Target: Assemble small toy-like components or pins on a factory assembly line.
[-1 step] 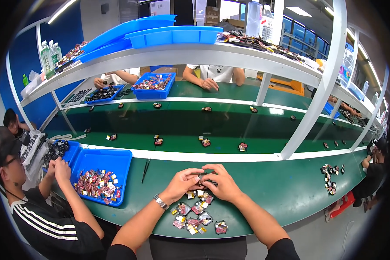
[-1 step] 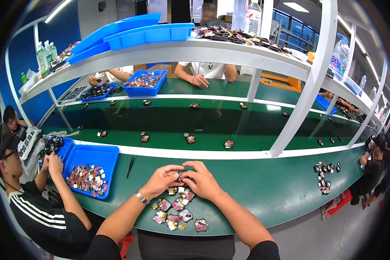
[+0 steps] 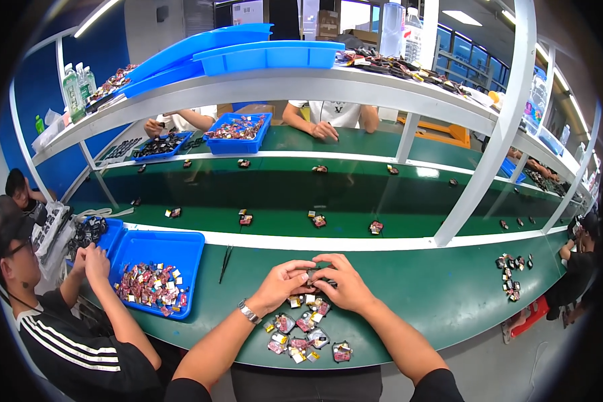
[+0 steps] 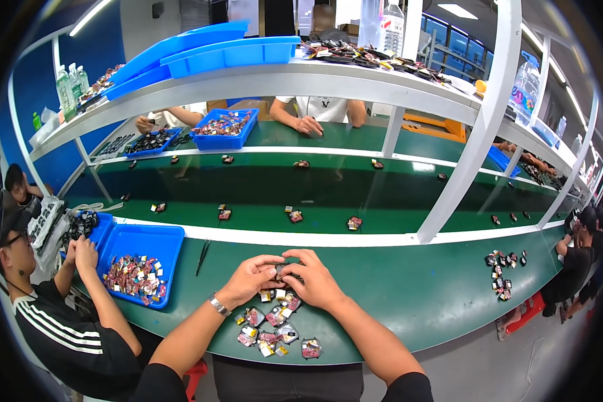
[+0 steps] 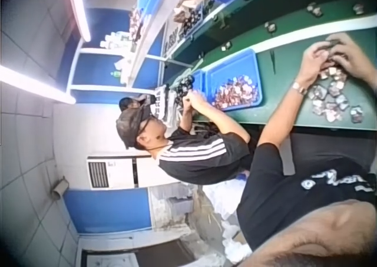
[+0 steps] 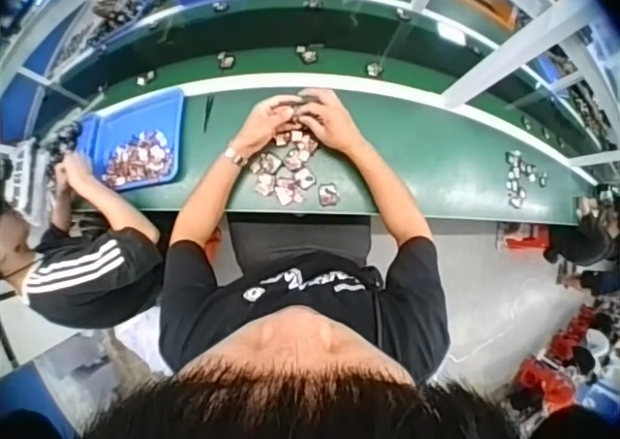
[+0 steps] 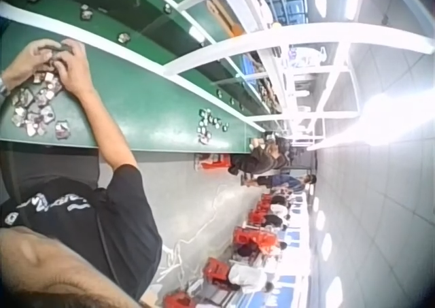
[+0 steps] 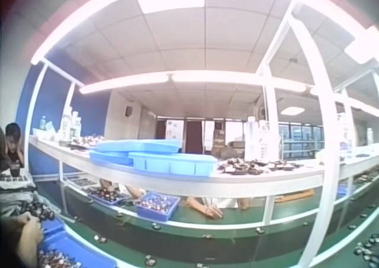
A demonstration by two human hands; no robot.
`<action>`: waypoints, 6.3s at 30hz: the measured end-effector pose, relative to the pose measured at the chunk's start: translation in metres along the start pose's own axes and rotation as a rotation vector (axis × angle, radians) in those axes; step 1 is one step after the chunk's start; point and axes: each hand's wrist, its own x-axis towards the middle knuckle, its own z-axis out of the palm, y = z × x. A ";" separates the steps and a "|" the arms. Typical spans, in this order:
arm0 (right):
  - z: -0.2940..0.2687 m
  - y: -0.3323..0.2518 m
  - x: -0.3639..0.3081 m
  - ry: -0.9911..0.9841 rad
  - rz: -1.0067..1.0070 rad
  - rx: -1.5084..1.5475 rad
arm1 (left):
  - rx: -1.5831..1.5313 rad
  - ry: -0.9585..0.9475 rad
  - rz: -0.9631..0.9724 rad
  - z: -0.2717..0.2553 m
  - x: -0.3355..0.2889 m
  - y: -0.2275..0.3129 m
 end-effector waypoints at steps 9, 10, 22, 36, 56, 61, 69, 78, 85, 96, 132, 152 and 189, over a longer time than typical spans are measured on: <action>-0.001 0.004 -0.002 -0.008 0.010 0.081 | 0.001 -0.039 0.010 0.003 -0.001 0.001; -0.001 0.005 -0.002 0.001 0.035 0.133 | -0.001 -0.047 0.011 0.005 -0.001 0.003; 0.011 -0.003 -0.006 0.172 0.059 0.075 | -0.005 -0.059 0.023 0.004 -0.001 -0.002; 0.016 0.000 -0.008 0.221 0.081 0.128 | -0.069 -0.090 0.038 -0.001 0.000 -0.007; 0.015 0.002 -0.009 0.206 0.106 0.181 | -0.127 -0.057 0.048 0.004 -0.002 -0.006; 0.014 -0.009 -0.005 0.219 0.090 0.168 | -0.122 -0.042 0.086 0.004 -0.002 -0.008; 0.011 -0.017 -0.007 0.246 0.024 0.020 | -0.150 -0.067 0.100 -0.005 0.001 -0.015; 0.015 -0.018 -0.007 0.288 0.016 0.090 | -0.085 -0.053 0.106 -0.002 0.001 -0.016; 0.015 -0.016 -0.006 0.280 0.028 0.060 | -0.099 -0.028 0.121 0.001 0.000 -0.014; 0.011 -0.022 -0.004 0.324 -0.045 0.013 | -0.095 0.001 0.140 0.003 0.000 -0.016; 0.024 -0.011 -0.003 0.367 0.221 0.236 | 0.237 0.211 0.124 0.014 0.001 -0.017; 0.018 -0.009 -0.006 0.379 -0.066 -0.101 | 0.172 0.094 0.133 0.008 0.001 -0.015; -0.080 0.192 0.015 0.634 0.779 -0.482 | 0.585 0.500 0.440 -0.038 0.014 -0.012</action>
